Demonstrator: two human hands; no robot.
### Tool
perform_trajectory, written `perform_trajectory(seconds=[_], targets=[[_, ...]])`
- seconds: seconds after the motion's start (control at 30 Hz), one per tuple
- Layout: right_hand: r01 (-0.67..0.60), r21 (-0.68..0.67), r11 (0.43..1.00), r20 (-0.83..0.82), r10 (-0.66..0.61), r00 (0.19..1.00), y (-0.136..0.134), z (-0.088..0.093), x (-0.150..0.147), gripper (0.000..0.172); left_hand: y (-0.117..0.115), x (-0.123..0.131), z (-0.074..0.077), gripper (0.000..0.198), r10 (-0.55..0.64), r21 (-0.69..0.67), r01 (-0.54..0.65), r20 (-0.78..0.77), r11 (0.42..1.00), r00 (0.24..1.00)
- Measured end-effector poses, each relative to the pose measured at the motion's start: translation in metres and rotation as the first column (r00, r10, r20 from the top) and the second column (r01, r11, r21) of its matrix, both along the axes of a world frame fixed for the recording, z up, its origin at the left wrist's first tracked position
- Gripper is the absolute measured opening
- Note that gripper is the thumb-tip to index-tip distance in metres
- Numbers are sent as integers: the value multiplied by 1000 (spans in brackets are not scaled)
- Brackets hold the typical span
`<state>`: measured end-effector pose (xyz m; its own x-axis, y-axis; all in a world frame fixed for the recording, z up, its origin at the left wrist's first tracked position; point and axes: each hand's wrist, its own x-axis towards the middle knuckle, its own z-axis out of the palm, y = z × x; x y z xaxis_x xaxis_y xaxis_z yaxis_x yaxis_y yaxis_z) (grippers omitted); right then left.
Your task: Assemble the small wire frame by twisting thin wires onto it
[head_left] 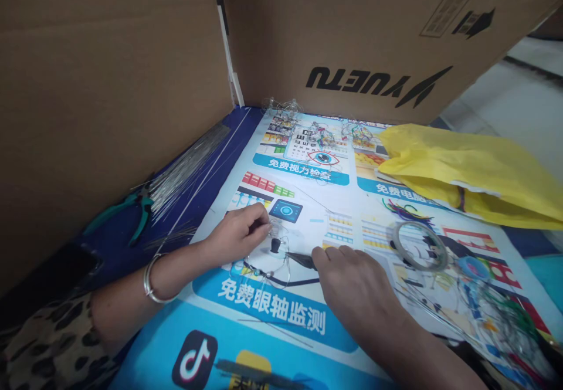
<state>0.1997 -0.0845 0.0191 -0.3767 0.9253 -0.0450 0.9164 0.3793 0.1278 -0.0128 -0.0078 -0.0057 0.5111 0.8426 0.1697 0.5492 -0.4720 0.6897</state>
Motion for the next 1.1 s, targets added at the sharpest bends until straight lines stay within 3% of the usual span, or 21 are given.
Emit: perform_trajectory(seconds=[0.2, 0.4, 0.6, 0.8, 0.97, 1.1], targets=[[78, -125, 989, 80, -68, 995, 6, 7, 0, 19, 1, 1, -3, 4, 42, -120, -29, 110, 992, 993], [132, -136, 982, 111, -117, 987, 13, 9, 4, 23, 3, 1, -3, 6, -34, -172, 68, 189, 983, 981], [132, -138, 982, 109, -117, 987, 17, 13, 5, 23, 4, 3, 1, 10, -143, 24, 141, 98, 990, 985], [123, -119, 985, 110, -110, 988, 18, 10, 7, 21, 9, 6, -5, 18, -279, 264, 265, 17, 927, 960], [104, -82, 991, 67, -99, 993, 19, 6, 9, 20, 11, 14, -5, 18, -216, 441, 278, -186, 854, 959], [111, -88, 990, 64, -106, 992, 19, 7, 9, 21, 16, 22, -5, 20, -191, 480, 303, -268, 823, 944]])
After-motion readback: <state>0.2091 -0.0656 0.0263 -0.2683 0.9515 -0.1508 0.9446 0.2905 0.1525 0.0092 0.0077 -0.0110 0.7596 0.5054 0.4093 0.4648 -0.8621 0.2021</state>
